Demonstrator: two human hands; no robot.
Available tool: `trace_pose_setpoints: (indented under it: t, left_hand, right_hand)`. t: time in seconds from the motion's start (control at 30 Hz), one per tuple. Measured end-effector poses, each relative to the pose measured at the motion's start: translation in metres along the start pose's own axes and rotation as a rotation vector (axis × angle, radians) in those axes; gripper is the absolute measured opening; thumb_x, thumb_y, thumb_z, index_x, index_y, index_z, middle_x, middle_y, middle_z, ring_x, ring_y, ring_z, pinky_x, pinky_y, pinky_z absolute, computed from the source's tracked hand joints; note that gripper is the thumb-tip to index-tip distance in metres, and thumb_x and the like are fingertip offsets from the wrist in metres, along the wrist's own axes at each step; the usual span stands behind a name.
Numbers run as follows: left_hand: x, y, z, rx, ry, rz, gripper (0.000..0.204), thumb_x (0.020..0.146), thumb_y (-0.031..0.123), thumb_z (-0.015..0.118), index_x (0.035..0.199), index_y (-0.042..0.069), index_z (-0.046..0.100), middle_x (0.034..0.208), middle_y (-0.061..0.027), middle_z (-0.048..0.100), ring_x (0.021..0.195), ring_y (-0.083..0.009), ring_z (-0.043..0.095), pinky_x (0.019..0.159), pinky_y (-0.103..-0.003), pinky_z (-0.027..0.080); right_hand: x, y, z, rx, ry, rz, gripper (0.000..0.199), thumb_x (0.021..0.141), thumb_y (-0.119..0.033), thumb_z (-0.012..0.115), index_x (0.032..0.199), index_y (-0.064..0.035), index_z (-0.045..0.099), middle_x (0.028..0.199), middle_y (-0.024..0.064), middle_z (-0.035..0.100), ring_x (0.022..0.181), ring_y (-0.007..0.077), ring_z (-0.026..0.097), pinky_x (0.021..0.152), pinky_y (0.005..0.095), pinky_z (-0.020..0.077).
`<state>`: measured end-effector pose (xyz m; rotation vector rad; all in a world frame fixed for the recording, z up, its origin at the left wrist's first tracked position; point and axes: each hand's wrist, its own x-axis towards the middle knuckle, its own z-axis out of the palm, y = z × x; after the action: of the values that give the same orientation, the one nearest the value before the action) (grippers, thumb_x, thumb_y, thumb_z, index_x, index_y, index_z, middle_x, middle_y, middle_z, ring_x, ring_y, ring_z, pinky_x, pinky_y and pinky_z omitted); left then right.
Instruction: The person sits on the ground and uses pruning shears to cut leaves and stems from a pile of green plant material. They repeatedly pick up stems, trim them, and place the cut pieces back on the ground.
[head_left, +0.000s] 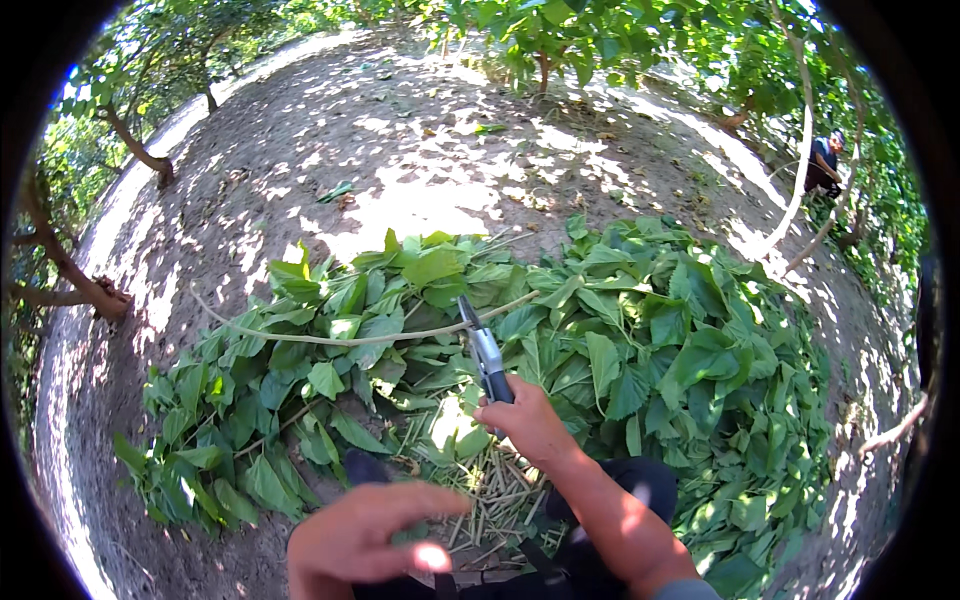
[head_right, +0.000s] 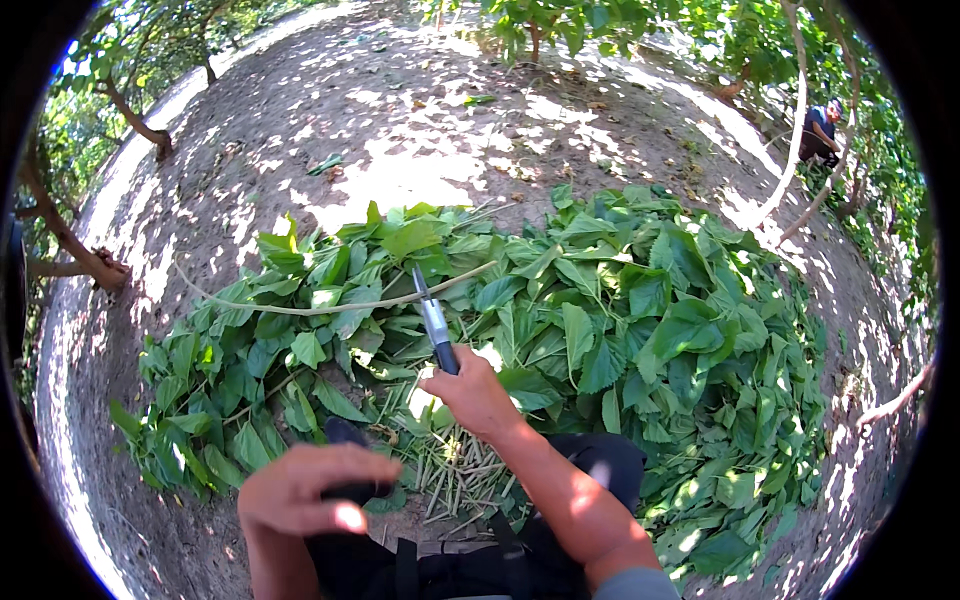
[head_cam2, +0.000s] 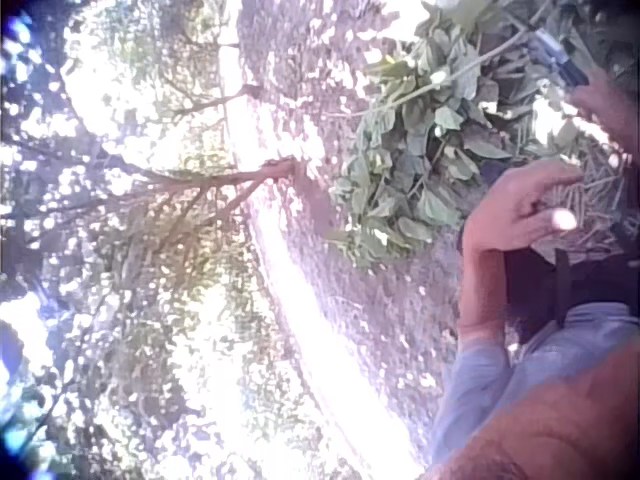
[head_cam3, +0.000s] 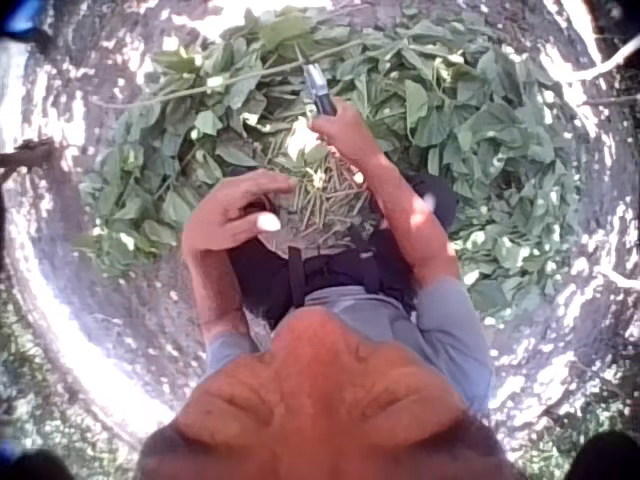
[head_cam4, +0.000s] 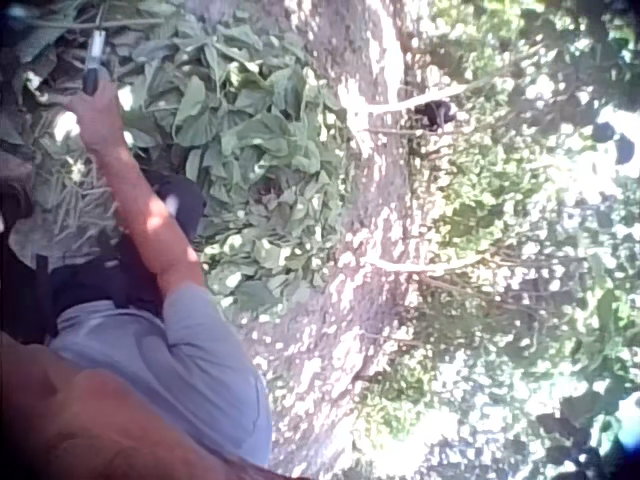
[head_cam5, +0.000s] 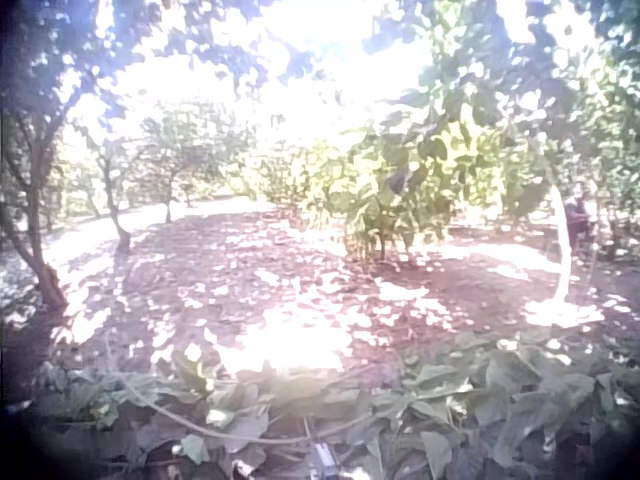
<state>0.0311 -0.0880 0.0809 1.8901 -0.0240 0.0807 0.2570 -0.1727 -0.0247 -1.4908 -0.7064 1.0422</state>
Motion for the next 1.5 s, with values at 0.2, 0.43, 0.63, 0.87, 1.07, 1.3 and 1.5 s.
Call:
trace_pose_setpoints:
  t: [0.2,0.43,0.63,0.87,1.07,1.3,1.5]
  left_hand:
    - [-0.010,-0.099,-0.040,-0.906,1.046,-0.144,0.037,0.095,0.033,0.057,0.116,0.002,0.058,0.108,-0.0154,0.065,0.102,-0.0267,0.064,0.083,-0.040,0.056]
    - [-0.032,-0.127,-0.050,-1.028,1.224,0.065,0.025,0.096,0.025,0.055,0.106,0.002,0.060,0.104,-0.0142,0.066,0.101,-0.0295,0.065,0.083,-0.041,0.057]
    - [-0.029,-0.139,-0.043,-1.092,1.272,0.055,0.017,0.095,0.019,0.057,0.102,0.003,0.060,0.103,-0.0135,0.066,0.103,-0.0297,0.064,0.088,-0.043,0.055]
    - [-0.025,-0.140,-0.043,-1.085,1.291,0.064,0.014,0.096,0.016,0.054,0.102,0.004,0.059,0.103,-0.0137,0.066,0.105,-0.0311,0.063,0.091,-0.045,0.053]
    - [-0.028,-0.141,-0.046,-1.040,1.273,0.069,0.014,0.097,0.016,0.053,0.103,0.004,0.058,0.103,-0.0148,0.066,0.103,-0.0313,0.064,0.090,-0.046,0.054]
    - [-0.031,-0.143,-0.048,-1.047,1.252,0.056,0.014,0.096,0.014,0.053,0.104,0.003,0.058,0.104,-0.0152,0.066,0.102,-0.0312,0.064,0.088,-0.045,0.055]
    - [-0.031,-0.146,-0.048,-1.061,1.239,0.053,0.015,0.096,0.013,0.053,0.105,0.003,0.057,0.104,-0.0154,0.065,0.102,-0.0313,0.064,0.089,-0.045,0.055]
  right_hand:
    - [-0.009,-0.011,0.017,-0.162,-0.095,-0.003,0.035,0.073,-0.024,0.069,0.093,0.0005,0.052,0.076,0.0033,0.049,0.068,0.0129,0.046,0.061,0.0294,0.0404]
    - [-0.008,-0.002,0.026,-0.229,-0.131,0.055,0.048,0.072,-0.023,0.068,0.108,0.0051,0.051,0.077,0.0042,0.048,0.070,0.0146,0.048,0.063,0.0302,0.0426]
    - [-0.009,0.007,0.029,-0.260,-0.101,0.049,0.063,0.073,-0.022,0.067,0.123,0.0096,0.045,0.080,0.0052,0.051,0.072,0.0153,0.050,0.064,0.0307,0.0440]
    - [-0.010,0.002,0.033,-0.251,-0.105,0.088,0.061,0.076,-0.019,0.067,0.124,0.0092,0.044,0.085,0.0066,0.054,0.076,0.0157,0.053,0.068,0.0309,0.0465]
    - [-0.012,-0.004,0.035,-0.296,-0.111,0.105,0.058,0.078,-0.018,0.066,0.124,0.0090,0.043,0.086,0.0078,0.056,0.076,0.0166,0.055,0.069,0.0315,0.0472]
    - [-0.015,0.007,0.039,-0.239,-0.051,0.053,0.030,0.078,-0.018,0.066,0.098,-0.0004,0.052,0.078,0.0043,0.054,0.068,0.0123,0.049,0.061,0.0296,0.0429]
    - [-0.017,0.001,0.037,-0.249,-0.060,0.065,0.028,0.079,-0.017,0.063,0.097,0.0004,0.050,0.075,0.0031,0.052,0.065,0.0108,0.048,0.057,0.0288,0.0413]
